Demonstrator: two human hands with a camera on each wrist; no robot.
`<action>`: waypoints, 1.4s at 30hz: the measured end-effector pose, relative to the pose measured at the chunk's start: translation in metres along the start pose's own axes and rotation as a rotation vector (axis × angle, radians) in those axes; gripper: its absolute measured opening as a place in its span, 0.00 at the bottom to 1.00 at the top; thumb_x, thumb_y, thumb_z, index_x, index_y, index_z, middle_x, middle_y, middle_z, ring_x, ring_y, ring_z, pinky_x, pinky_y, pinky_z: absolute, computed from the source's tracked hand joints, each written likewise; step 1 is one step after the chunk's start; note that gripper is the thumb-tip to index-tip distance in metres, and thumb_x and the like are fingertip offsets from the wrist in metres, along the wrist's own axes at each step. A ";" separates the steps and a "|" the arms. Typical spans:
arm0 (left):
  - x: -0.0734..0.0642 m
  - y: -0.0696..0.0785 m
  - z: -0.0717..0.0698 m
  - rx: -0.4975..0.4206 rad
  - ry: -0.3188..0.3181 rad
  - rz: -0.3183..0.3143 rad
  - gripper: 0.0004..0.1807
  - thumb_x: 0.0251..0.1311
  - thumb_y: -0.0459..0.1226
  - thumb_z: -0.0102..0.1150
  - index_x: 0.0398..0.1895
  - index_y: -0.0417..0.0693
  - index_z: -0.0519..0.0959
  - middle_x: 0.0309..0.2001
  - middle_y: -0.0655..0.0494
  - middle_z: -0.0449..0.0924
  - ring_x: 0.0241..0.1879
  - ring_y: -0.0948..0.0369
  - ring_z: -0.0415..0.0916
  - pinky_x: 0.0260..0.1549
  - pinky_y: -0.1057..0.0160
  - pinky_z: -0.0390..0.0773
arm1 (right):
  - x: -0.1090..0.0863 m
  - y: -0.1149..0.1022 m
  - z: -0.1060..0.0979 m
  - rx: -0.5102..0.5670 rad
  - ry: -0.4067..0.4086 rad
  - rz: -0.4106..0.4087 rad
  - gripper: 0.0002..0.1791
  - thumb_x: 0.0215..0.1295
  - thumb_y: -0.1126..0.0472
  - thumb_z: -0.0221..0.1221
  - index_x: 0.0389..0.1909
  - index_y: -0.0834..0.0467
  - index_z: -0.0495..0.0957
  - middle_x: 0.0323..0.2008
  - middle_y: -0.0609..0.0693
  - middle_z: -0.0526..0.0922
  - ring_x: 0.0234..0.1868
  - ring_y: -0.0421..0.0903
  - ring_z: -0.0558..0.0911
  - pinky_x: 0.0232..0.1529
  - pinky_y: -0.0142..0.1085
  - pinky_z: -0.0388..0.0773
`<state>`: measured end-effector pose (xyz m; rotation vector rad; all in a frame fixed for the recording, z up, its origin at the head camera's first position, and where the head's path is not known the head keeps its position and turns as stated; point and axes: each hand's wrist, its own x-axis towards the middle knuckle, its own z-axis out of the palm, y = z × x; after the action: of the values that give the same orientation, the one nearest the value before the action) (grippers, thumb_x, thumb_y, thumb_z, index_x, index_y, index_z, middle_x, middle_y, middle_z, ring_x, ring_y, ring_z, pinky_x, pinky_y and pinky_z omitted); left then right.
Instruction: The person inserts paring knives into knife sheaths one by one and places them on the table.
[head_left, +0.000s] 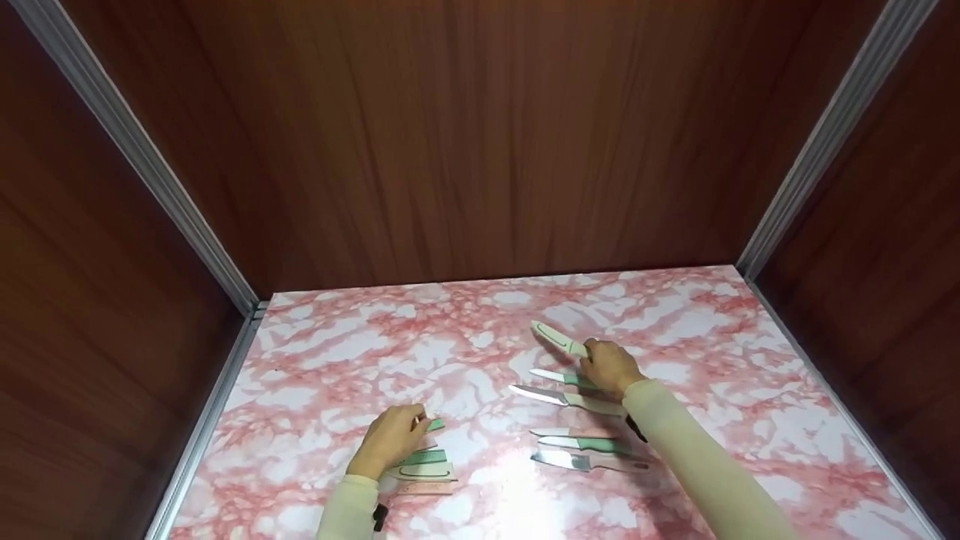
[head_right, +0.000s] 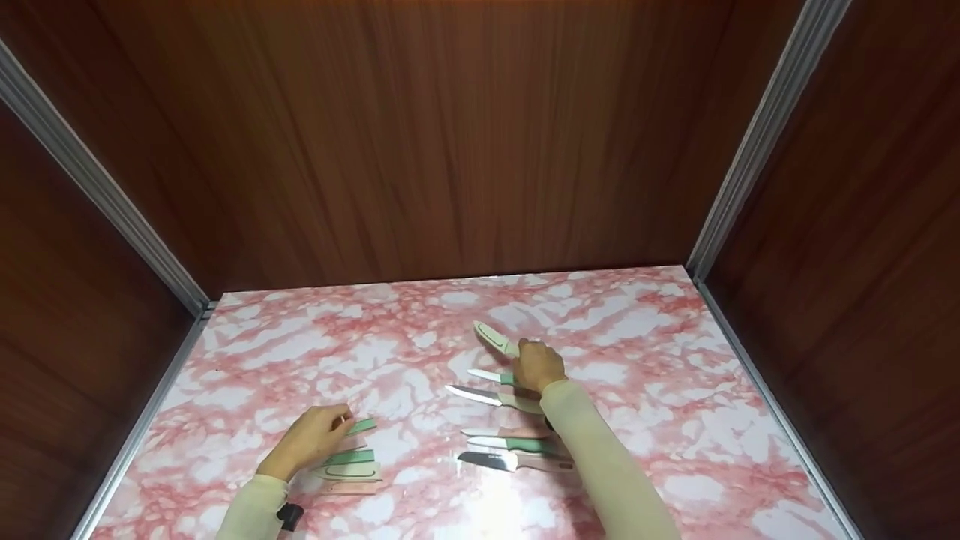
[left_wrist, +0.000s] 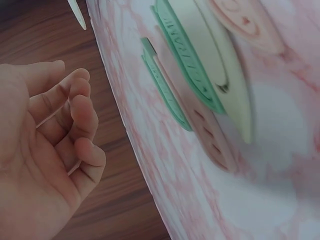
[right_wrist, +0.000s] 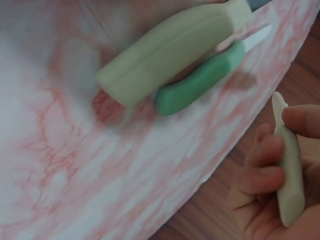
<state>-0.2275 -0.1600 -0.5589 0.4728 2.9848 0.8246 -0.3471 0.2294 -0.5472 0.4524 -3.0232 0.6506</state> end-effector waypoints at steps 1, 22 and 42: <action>0.000 -0.001 0.000 0.002 0.002 0.001 0.07 0.67 0.40 0.52 0.31 0.51 0.76 0.20 0.64 0.68 0.20 0.66 0.63 0.21 0.64 0.65 | 0.002 0.001 0.000 -0.003 0.002 0.011 0.08 0.64 0.61 0.56 0.37 0.63 0.75 0.26 0.52 0.76 0.27 0.50 0.76 0.30 0.49 0.73; -0.003 -0.002 0.000 -0.046 -0.046 0.004 0.09 0.67 0.39 0.51 0.32 0.47 0.78 0.20 0.65 0.70 0.18 0.67 0.64 0.19 0.65 0.66 | 0.047 -0.008 0.030 0.120 0.058 0.316 0.18 0.66 0.54 0.55 0.34 0.68 0.73 0.31 0.64 0.78 0.32 0.57 0.78 0.37 0.50 0.75; 0.000 0.000 0.008 -0.063 -0.083 0.023 0.09 0.67 0.40 0.52 0.29 0.50 0.77 0.19 0.67 0.69 0.18 0.69 0.63 0.19 0.66 0.65 | 0.072 -0.015 0.048 0.054 0.020 0.293 0.14 0.57 0.57 0.61 0.22 0.65 0.75 0.21 0.56 0.76 0.23 0.51 0.74 0.28 0.47 0.74</action>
<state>-0.2271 -0.1557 -0.5657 0.5270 2.8733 0.8756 -0.4099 0.1765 -0.5794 0.0006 -3.0859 0.7449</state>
